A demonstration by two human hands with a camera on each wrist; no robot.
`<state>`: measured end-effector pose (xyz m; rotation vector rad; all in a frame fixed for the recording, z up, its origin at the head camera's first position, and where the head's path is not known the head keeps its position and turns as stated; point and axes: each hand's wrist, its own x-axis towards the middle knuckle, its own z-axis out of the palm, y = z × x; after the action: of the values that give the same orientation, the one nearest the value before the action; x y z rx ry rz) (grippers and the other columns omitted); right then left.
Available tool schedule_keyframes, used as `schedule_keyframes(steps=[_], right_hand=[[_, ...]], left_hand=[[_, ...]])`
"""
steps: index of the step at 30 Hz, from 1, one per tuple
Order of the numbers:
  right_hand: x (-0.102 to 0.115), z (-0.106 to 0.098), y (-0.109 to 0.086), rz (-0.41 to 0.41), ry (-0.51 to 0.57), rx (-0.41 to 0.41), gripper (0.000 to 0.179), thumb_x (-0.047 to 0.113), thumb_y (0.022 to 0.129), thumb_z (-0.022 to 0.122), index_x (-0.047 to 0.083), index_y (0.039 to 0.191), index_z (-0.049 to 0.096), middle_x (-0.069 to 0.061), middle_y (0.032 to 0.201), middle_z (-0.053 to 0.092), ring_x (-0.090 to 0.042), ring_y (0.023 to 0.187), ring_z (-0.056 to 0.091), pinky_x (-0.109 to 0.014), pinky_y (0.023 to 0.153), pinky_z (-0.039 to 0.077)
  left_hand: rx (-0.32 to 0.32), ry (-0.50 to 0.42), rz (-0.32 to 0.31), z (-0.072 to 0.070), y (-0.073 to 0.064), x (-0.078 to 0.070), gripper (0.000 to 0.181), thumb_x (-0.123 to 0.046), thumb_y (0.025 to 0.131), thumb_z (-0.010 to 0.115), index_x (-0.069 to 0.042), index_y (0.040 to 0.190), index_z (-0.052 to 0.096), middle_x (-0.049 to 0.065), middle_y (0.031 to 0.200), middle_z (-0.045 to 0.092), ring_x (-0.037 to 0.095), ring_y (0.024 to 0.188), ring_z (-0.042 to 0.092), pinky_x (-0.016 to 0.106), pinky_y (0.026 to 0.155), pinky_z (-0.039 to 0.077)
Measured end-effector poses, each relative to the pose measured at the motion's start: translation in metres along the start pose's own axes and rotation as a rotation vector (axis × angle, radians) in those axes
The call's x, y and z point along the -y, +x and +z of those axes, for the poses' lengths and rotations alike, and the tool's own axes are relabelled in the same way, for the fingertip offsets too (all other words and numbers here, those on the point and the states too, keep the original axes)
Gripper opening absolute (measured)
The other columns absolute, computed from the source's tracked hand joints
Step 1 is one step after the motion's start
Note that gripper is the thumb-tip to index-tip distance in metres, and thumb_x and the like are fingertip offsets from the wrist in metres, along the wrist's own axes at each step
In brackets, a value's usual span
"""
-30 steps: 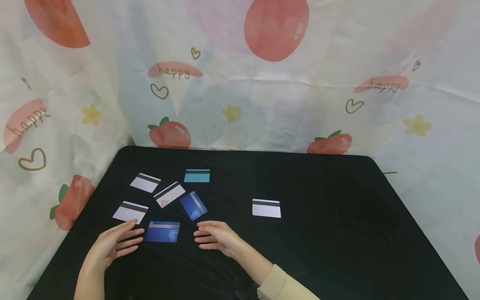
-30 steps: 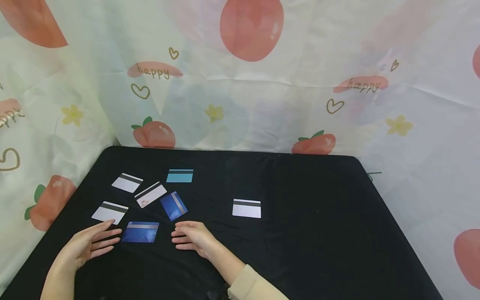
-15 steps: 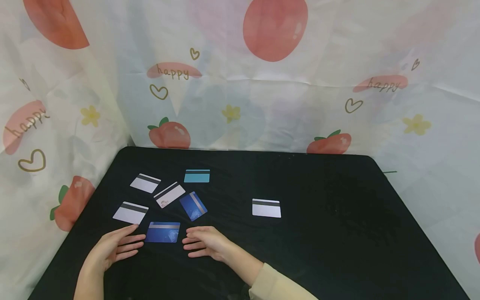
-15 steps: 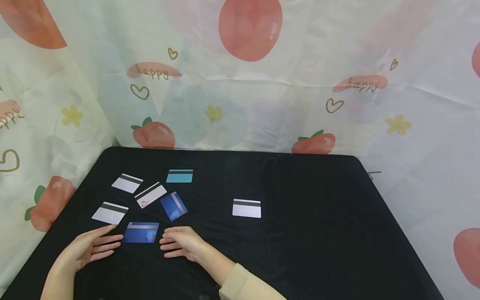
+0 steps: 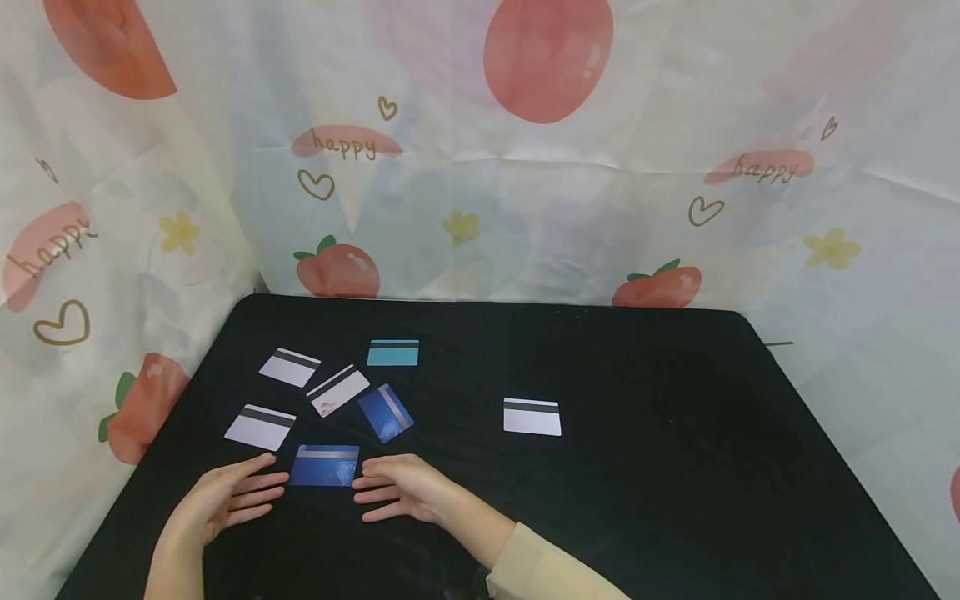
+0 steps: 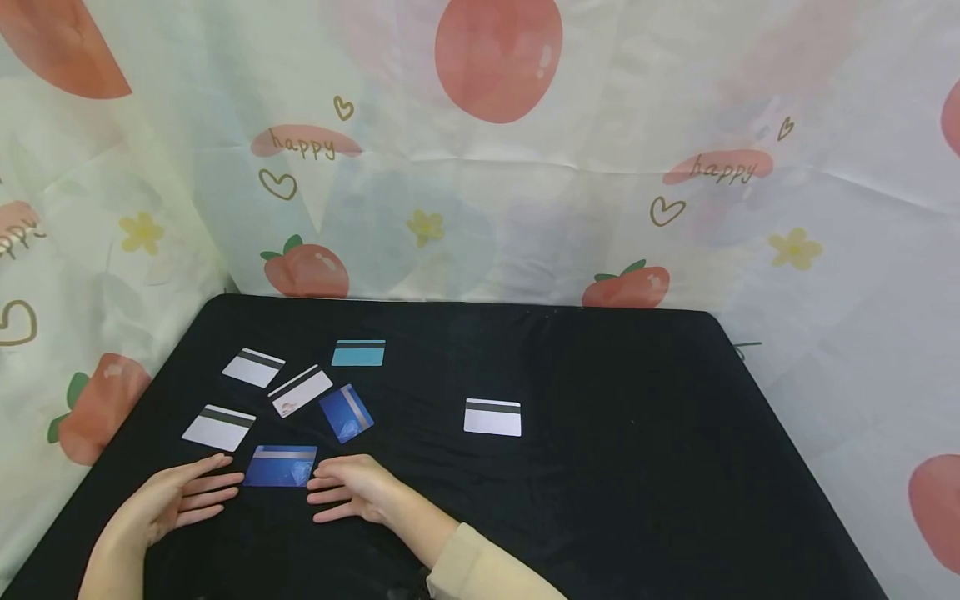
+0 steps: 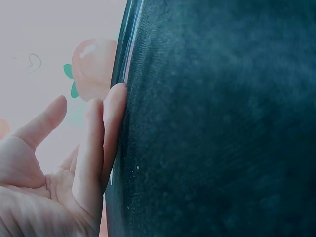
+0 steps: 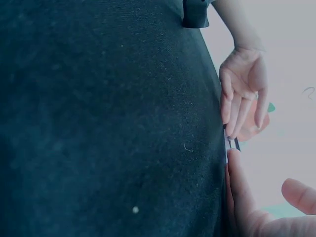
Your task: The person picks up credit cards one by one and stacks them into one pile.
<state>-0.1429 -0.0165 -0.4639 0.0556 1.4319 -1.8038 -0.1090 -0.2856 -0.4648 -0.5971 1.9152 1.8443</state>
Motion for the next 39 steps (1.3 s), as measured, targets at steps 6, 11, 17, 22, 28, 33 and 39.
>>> schedule_keyframes(steps=[6,11,17,22,28,33,39], right_hand=[[-0.0012,0.0009,0.004,0.006,0.006,0.011,0.039,0.011,0.092,0.05,-0.006,0.127,0.046,-0.019,0.112,0.062,-0.033,0.102,0.06,-0.049,0.08,0.051],[-0.0021,0.0007,0.0052,0.012,0.0,0.009,0.038,0.011,0.092,0.051,-0.006,0.126,0.047,-0.019,0.111,0.062,-0.033,0.102,0.06,-0.05,0.08,0.051],[-0.0019,0.0002,0.0059,0.019,0.011,0.013,0.036,0.011,0.093,0.05,-0.006,0.124,0.049,-0.02,0.112,0.062,-0.033,0.102,0.06,-0.05,0.082,0.05],[-0.0007,-0.0002,0.0065,0.025,-0.004,0.012,0.034,0.011,0.093,0.05,-0.006,0.122,0.051,-0.019,0.108,0.063,-0.034,0.1,0.061,-0.049,0.081,0.051],[0.0008,-0.0002,0.0091,0.036,-0.041,-0.003,0.028,0.011,0.092,0.053,-0.004,0.115,0.056,-0.014,0.101,0.066,-0.031,0.094,0.064,-0.046,0.079,0.053],[0.0022,-0.0001,0.0094,0.041,-0.07,-0.022,0.025,0.013,0.091,0.054,-0.002,0.112,0.059,-0.012,0.098,0.067,-0.028,0.09,0.065,-0.045,0.077,0.054],[0.0018,-0.0009,0.0107,0.04,-0.083,-0.032,0.024,0.013,0.091,0.055,-0.001,0.109,0.061,-0.009,0.094,0.068,-0.025,0.085,0.067,-0.042,0.075,0.055]], left_hand=[[0.006,-0.001,-0.006,-0.0004,0.0006,0.0015,0.075,-0.04,0.091,0.053,0.007,0.14,0.023,0.012,0.107,0.066,0.022,0.092,0.066,0.039,0.08,0.053],[0.021,-0.015,-0.004,-0.001,0.0013,0.0023,0.076,-0.041,0.09,0.053,0.007,0.14,0.023,0.011,0.108,0.065,0.021,0.094,0.065,0.039,0.081,0.053],[0.048,-0.053,0.011,-0.0018,0.0024,0.0035,0.073,-0.042,0.091,0.053,0.006,0.139,0.027,0.01,0.109,0.065,0.02,0.095,0.065,0.038,0.083,0.052],[0.075,-0.103,0.023,-0.0031,0.0041,0.0041,0.059,-0.041,0.091,0.053,0.0,0.133,0.043,0.008,0.108,0.064,0.019,0.095,0.064,0.038,0.085,0.051],[0.105,-0.143,0.024,-0.0021,0.0054,0.0033,0.042,-0.037,0.092,0.053,-0.007,0.122,0.055,0.004,0.104,0.065,0.017,0.094,0.064,0.036,0.085,0.051],[0.126,-0.185,0.025,0.002,0.0042,0.0003,0.022,-0.033,0.093,0.053,-0.016,0.101,0.064,-0.001,0.097,0.066,0.016,0.09,0.065,0.034,0.083,0.052],[0.153,-0.175,0.031,0.0038,0.0049,0.0002,0.018,-0.029,0.092,0.055,-0.014,0.098,0.065,0.0,0.094,0.065,0.016,0.088,0.065,0.034,0.082,0.052]])
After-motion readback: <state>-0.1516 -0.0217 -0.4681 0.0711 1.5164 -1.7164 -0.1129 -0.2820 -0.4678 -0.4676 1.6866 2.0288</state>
